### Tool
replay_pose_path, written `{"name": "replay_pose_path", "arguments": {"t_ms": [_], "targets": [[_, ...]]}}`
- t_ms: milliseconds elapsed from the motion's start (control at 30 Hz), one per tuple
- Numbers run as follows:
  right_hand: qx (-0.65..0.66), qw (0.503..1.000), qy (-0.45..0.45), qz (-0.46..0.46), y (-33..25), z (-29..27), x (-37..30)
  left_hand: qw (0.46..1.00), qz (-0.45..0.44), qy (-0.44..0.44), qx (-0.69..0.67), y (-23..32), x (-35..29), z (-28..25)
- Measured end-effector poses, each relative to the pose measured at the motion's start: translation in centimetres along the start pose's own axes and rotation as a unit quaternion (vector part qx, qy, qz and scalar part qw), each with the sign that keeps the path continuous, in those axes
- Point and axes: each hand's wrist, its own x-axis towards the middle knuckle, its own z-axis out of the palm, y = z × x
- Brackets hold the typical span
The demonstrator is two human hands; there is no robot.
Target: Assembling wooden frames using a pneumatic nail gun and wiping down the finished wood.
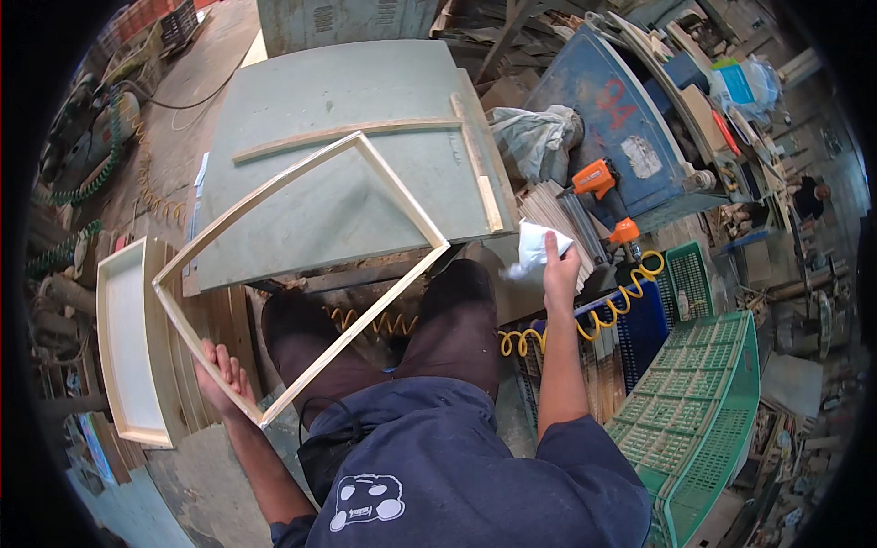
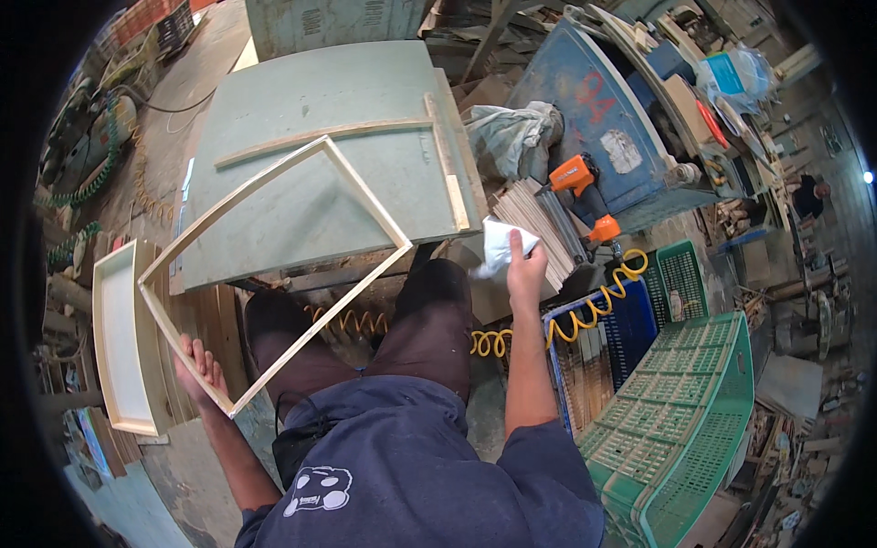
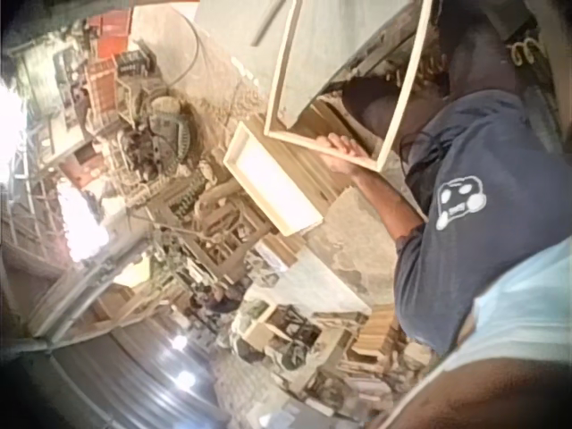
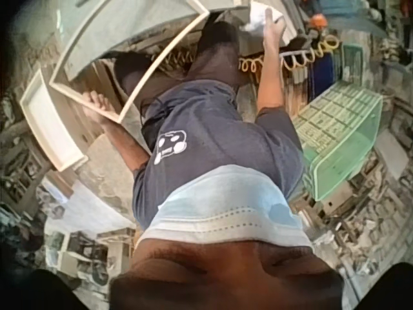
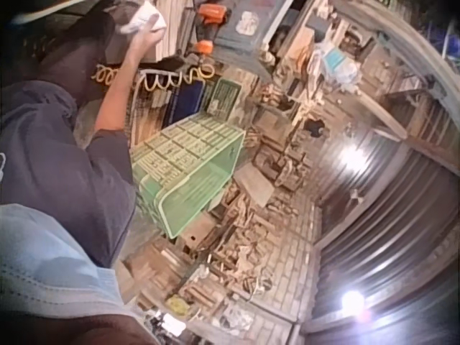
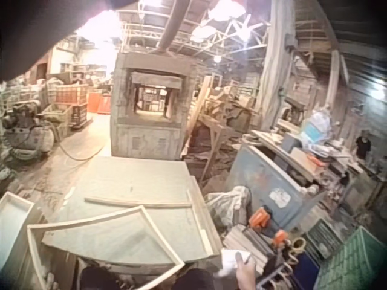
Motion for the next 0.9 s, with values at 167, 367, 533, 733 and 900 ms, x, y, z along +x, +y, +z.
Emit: {"name": "replay_pose_path", "arguments": {"t_ms": [167,367,533,733,900], "targets": [[0.163,0.983,0.075,-0.025,4.8,-2.4,6.6,0.999,-0.001,0.032,-0.003,0.3,-0.6,-0.3],[-0.126,0.973,0.159,-0.106,8.3,-4.8,6.3,1.000,-0.009,-0.010,0.002,-0.3,0.0,1.6],[-0.163,0.931,-0.157,-0.288,0.1,4.9,-5.3,1.000,0.004,-0.003,0.021,0.1,-0.5,2.5],[-0.232,0.884,-0.261,-0.311,-0.6,7.9,-6.1,0.999,0.005,0.020,0.049,0.5,-0.4,3.8],[-0.264,0.869,-0.282,-0.309,0.2,6.7,-7.3,0.998,0.008,0.026,0.056,0.4,-0.3,3.9]]}}
